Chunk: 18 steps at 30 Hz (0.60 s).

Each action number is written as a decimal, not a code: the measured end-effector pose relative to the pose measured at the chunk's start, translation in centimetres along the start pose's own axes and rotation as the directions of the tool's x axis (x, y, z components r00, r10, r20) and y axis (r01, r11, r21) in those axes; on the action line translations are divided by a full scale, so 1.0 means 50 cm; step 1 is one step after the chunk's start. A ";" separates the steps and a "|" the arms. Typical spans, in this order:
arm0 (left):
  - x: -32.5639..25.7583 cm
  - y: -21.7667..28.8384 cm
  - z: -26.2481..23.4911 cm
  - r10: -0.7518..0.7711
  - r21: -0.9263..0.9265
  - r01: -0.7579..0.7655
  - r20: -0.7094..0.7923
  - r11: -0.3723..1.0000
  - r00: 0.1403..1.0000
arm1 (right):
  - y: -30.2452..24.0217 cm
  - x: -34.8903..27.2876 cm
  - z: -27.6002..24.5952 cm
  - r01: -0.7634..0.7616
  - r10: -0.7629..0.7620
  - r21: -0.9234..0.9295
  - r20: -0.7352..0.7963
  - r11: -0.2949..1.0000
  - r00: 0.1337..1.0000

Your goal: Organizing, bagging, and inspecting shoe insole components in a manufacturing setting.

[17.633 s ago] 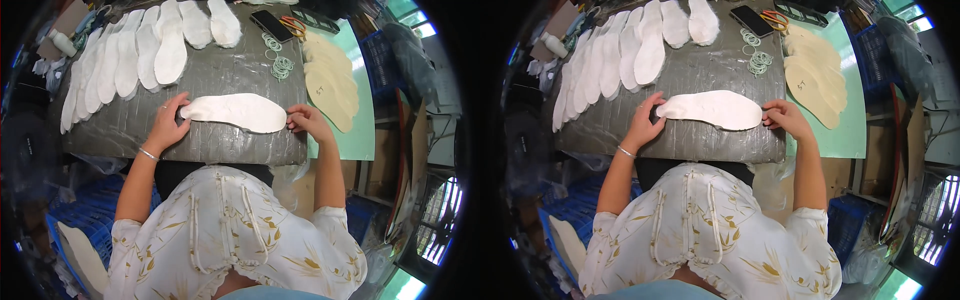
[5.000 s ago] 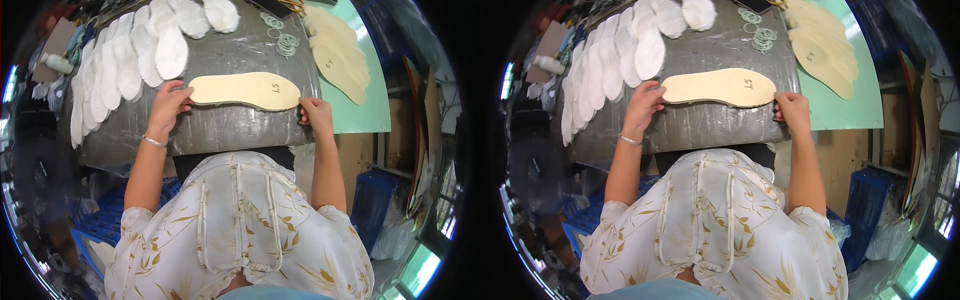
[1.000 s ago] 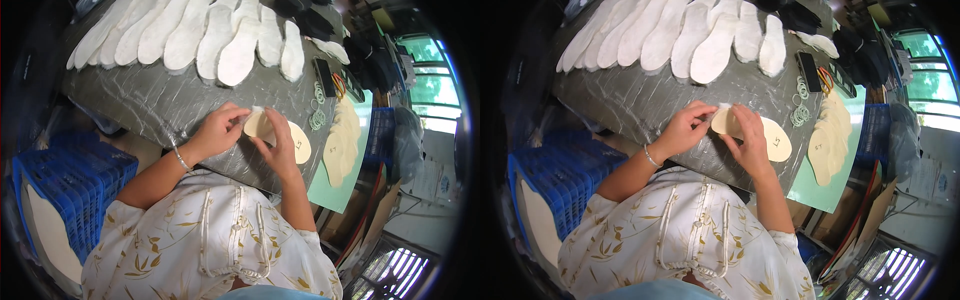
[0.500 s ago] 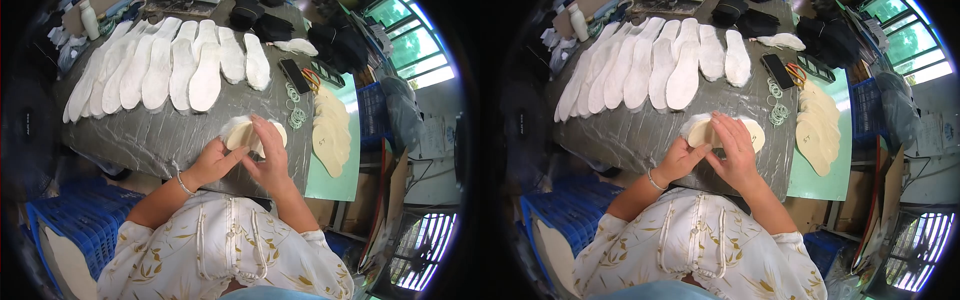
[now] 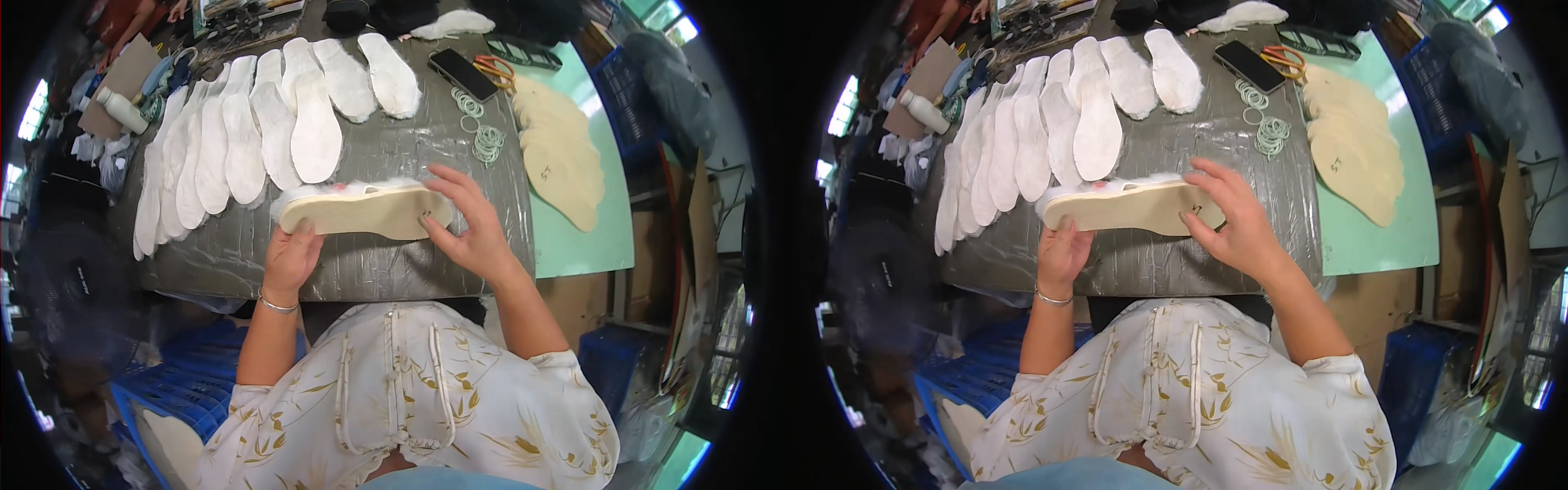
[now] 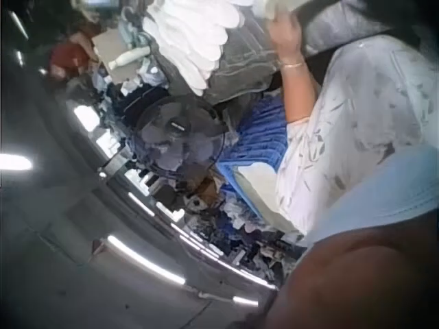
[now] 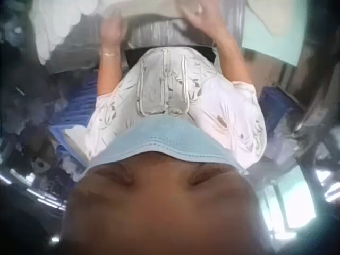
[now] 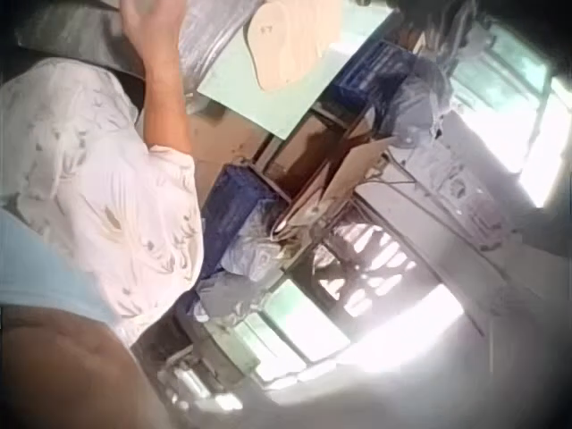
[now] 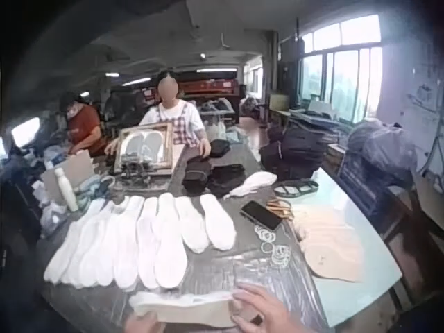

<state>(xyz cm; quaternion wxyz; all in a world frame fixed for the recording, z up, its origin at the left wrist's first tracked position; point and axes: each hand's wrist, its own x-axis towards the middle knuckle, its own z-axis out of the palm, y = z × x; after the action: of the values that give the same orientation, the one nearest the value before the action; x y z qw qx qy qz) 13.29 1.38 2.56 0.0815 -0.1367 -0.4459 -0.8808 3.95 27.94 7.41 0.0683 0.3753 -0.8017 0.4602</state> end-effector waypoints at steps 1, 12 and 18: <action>-0.003 0.001 0.000 -0.020 0.014 0.020 0.005 1.000 1.000 | 0.000 -0.007 0.007 0.010 -0.011 0.030 0.002 0.999 1.000; 0.006 0.051 0.036 -0.017 0.246 -0.017 0.135 0.969 0.991 | -0.049 0.027 0.022 0.125 -0.112 0.295 -0.061 0.947 0.992; 0.016 0.052 0.042 -0.029 0.218 -0.010 0.174 0.976 0.984 | -0.044 0.055 -0.007 0.055 -0.139 0.414 0.175 0.909 0.975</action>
<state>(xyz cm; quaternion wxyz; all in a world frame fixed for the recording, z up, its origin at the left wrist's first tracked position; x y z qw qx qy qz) 13.58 1.55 5.98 0.0520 -0.2024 -0.5461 -0.8112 3.38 26.09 10.41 -0.0693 0.4651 -0.6716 0.5726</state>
